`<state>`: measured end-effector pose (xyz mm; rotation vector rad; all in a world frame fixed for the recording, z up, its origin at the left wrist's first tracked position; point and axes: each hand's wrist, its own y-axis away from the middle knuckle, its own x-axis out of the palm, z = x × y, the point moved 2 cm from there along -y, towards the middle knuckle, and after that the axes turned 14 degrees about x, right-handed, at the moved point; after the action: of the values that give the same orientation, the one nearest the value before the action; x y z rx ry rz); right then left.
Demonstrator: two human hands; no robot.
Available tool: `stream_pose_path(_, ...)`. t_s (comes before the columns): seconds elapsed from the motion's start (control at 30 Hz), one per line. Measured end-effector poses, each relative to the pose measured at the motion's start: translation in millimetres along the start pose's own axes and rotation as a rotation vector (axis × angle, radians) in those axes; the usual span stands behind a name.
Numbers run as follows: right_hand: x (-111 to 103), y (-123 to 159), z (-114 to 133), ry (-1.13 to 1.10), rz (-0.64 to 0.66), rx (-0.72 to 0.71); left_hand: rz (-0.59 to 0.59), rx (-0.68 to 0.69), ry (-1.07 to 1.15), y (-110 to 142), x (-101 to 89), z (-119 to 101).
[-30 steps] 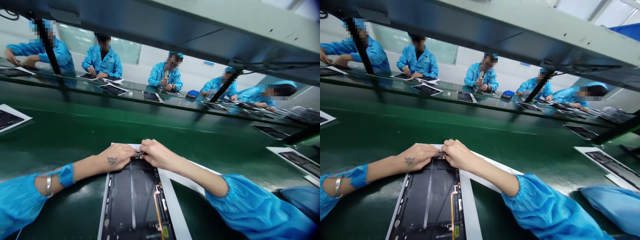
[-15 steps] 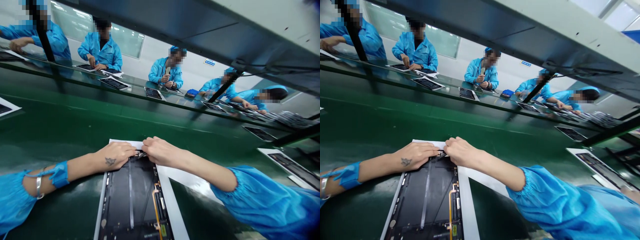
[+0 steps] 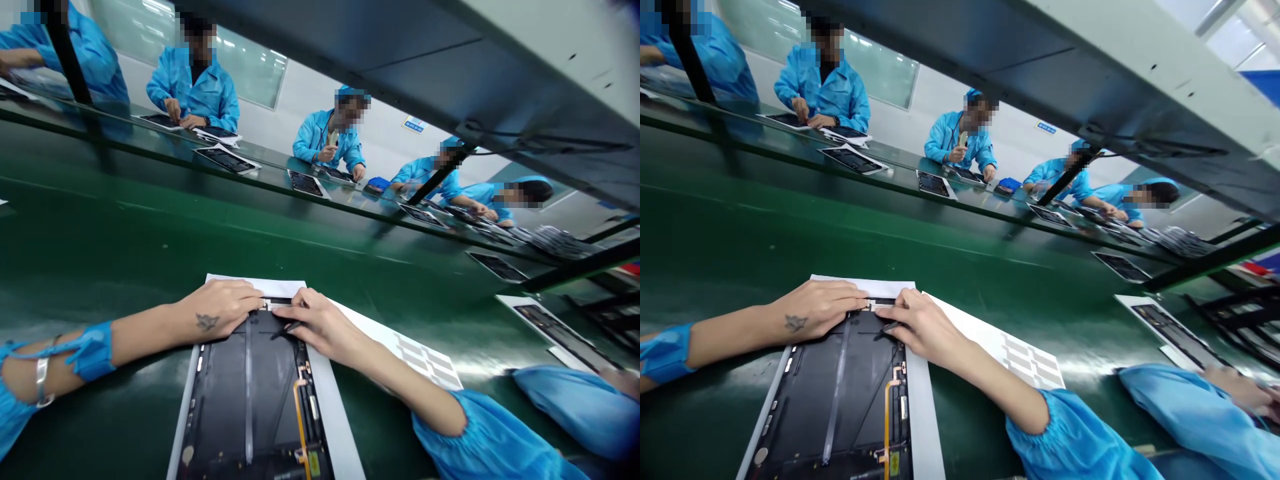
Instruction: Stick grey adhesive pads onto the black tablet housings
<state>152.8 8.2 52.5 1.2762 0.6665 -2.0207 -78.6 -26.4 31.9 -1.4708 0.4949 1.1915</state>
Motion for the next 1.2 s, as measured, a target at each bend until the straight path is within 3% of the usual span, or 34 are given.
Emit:
stream_pose_path(0.2,-12,6,-12,-0.097,-0.042,0.104,0.017,-0.029,0.025,2,5.9,1)
stream_pose_path(0.47,6,-24,-1,-0.171,-0.072,0.122,0.052,-0.056,0.095,-1,0.0,3)
stream_pose_path(0.67,8,-24,2,-0.210,-0.108,0.022,0.041,-0.150,0.270,-1,0.9,8)
stream_pose_path(0.87,8,-18,0,-0.018,-0.109,-0.030,0.037,-0.227,0.289,2,3.4,13)
stream_pose_path(1.0,0,-17,-11,-0.110,-0.322,0.030,0.066,-0.302,0.204,9,7.8,17)
stream_pose_path(1.1,-1,-19,-25,-0.236,-0.500,0.139,0.164,-0.398,0.113,11,2.7,18)
stream_pose_path(1.2,4,-26,-36,-0.355,-0.565,0.215,0.298,-0.442,0.059,7,-7.8,16)
